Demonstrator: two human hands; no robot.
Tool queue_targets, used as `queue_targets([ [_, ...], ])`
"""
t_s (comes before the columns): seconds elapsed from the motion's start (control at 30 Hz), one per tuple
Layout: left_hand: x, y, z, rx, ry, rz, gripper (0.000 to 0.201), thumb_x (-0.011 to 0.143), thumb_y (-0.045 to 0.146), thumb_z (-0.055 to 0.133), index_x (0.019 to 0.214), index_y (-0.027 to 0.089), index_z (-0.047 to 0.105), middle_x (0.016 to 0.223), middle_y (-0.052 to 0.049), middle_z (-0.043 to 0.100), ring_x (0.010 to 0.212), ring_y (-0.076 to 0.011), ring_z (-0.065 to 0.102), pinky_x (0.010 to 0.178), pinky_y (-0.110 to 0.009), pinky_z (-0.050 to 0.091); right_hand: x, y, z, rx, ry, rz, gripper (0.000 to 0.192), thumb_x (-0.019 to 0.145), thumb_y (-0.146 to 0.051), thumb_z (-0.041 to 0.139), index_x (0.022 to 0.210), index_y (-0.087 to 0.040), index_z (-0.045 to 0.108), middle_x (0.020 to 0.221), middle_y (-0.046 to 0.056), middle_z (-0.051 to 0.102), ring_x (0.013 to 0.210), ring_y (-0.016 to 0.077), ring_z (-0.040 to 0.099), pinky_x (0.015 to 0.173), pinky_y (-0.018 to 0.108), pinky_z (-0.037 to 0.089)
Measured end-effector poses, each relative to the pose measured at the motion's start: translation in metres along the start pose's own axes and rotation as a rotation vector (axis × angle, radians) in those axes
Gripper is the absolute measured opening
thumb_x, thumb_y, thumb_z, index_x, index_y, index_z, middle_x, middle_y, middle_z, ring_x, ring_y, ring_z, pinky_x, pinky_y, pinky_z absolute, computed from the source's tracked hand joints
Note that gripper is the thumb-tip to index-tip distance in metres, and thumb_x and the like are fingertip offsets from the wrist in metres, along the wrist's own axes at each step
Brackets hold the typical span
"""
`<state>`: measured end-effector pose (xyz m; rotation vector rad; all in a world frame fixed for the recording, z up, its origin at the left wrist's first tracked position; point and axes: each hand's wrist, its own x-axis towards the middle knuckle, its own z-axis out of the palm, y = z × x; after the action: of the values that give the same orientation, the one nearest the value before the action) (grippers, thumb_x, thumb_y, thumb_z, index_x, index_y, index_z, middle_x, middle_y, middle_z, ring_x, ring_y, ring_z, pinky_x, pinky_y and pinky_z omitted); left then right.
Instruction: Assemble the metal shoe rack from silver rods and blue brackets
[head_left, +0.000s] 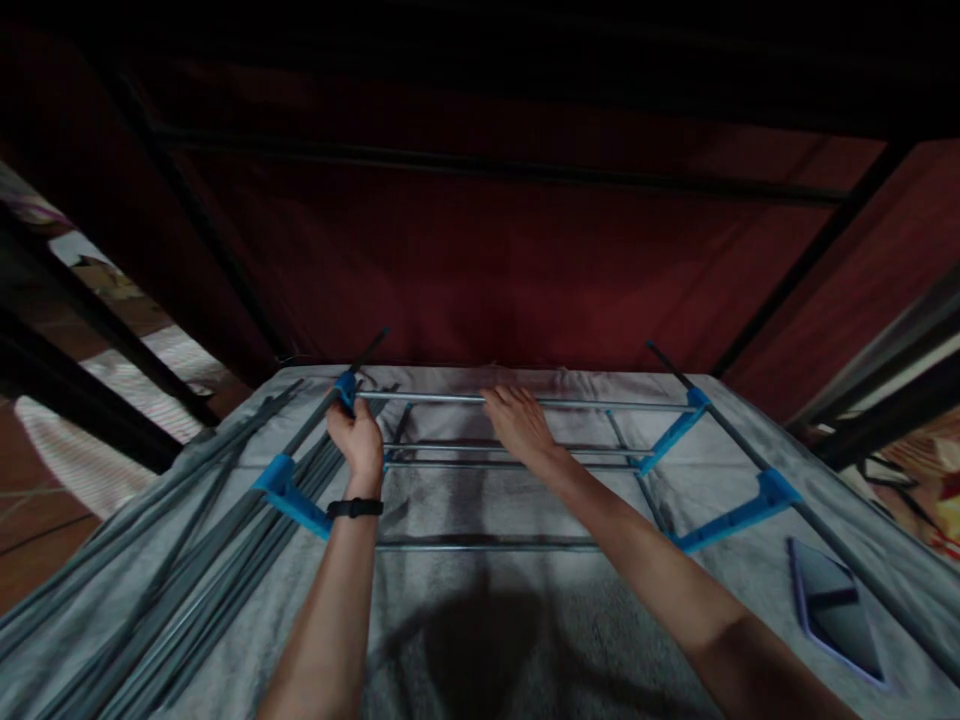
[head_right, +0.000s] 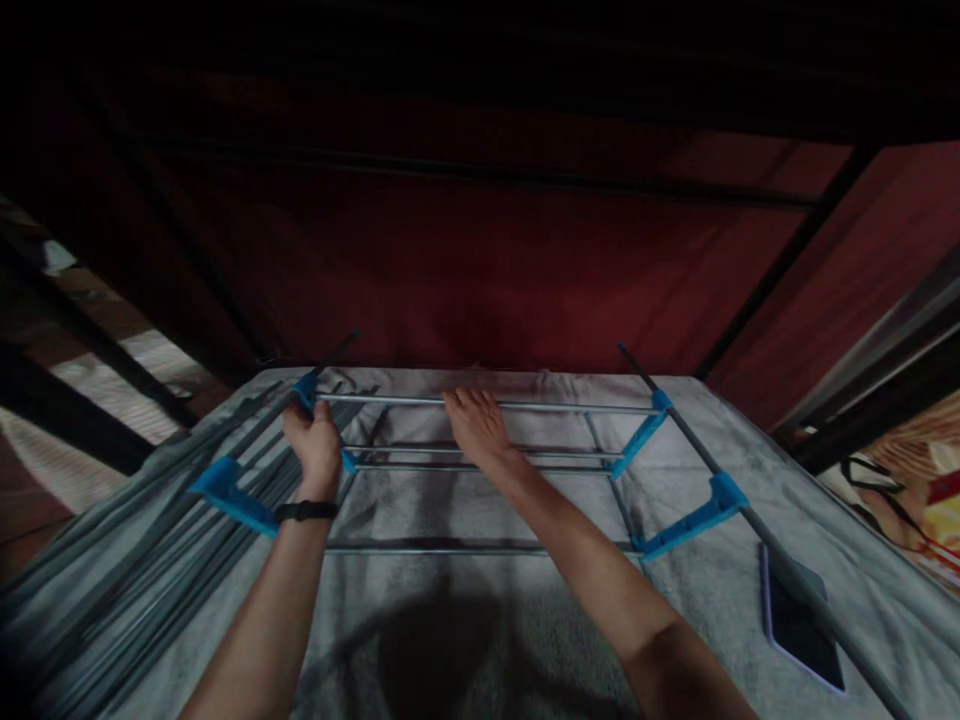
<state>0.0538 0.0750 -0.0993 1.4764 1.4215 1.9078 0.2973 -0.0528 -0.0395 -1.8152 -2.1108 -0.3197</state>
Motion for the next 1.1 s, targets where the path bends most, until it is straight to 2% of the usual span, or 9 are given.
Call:
queue_targets([
  [0.07,-0.002,-0.001,0.001,0.045,0.056,-0.05,0.023,0.092,0.022,0.056,0.112,0.012,0.061,0.121,-0.013,0.067,0.121,-0.0256,0.06,0.114,-0.041,0.039,0.003,-0.002,0.0,0.007,-0.001,-0.014,0.034,0.103,-0.022,0.039,0.125,-0.021,0.065,0.116,0.01,0.069,0.107,0.0232,0.061,0.096,0.038,0.042],
  [0.17,-0.006,0.002,0.002,0.103,0.074,-0.097,0.024,0.092,0.026,0.054,0.111,0.015,0.063,0.118,-0.014,0.069,0.121,-0.0274,0.061,0.112,-0.041,0.042,0.004,0.0,0.002,0.013,0.032,-0.017,0.031,0.103,-0.029,0.044,0.123,-0.022,0.067,0.115,0.01,0.071,0.104,0.0228,0.063,0.094,0.036,0.043],
  [0.3,-0.012,0.007,0.004,0.135,0.066,-0.079,0.028,0.093,0.029,0.051,0.113,0.013,0.063,0.122,-0.018,0.067,0.122,-0.0297,0.059,0.111,-0.044,0.042,0.003,0.003,0.005,-0.004,0.076,-0.025,0.033,0.103,-0.031,0.044,0.125,-0.022,0.067,0.114,0.01,0.072,0.102,0.0235,0.064,0.093,0.037,0.044],
  [0.47,-0.017,0.007,0.006,0.098,0.055,-0.063,0.031,0.096,0.037,0.048,0.108,0.014,0.065,0.111,-0.015,0.07,0.112,-0.028,0.063,0.107,-0.044,0.045,0.003,0.005,0.006,0.001,0.108,-0.024,0.031,0.102,-0.032,0.046,0.122,-0.022,0.068,0.113,0.009,0.074,0.1,0.0235,0.065,0.092,0.036,0.044],
  [0.77,-0.015,0.005,0.009,0.125,0.068,-0.092,0.029,0.092,0.028,0.049,0.11,0.012,0.065,0.121,-0.02,0.067,0.122,-0.0307,0.059,0.112,-0.045,0.04,-0.001,0.003,0.002,0.018,0.084,-0.034,0.031,0.102,-0.031,0.047,0.122,-0.022,0.069,0.112,0.008,0.074,0.101,0.0235,0.066,0.091,0.036,0.044],
  [1.1,-0.018,0.005,0.012,0.101,0.091,-0.086,0.024,0.092,0.027,0.051,0.107,0.015,0.066,0.115,-0.016,0.069,0.116,-0.0284,0.062,0.109,-0.043,0.044,-0.001,0.008,0.003,0.014,0.083,-0.054,0.03,0.103,-0.031,0.047,0.121,-0.024,0.069,0.111,0.007,0.074,0.099,0.0222,0.067,0.088,0.034,0.045],
])
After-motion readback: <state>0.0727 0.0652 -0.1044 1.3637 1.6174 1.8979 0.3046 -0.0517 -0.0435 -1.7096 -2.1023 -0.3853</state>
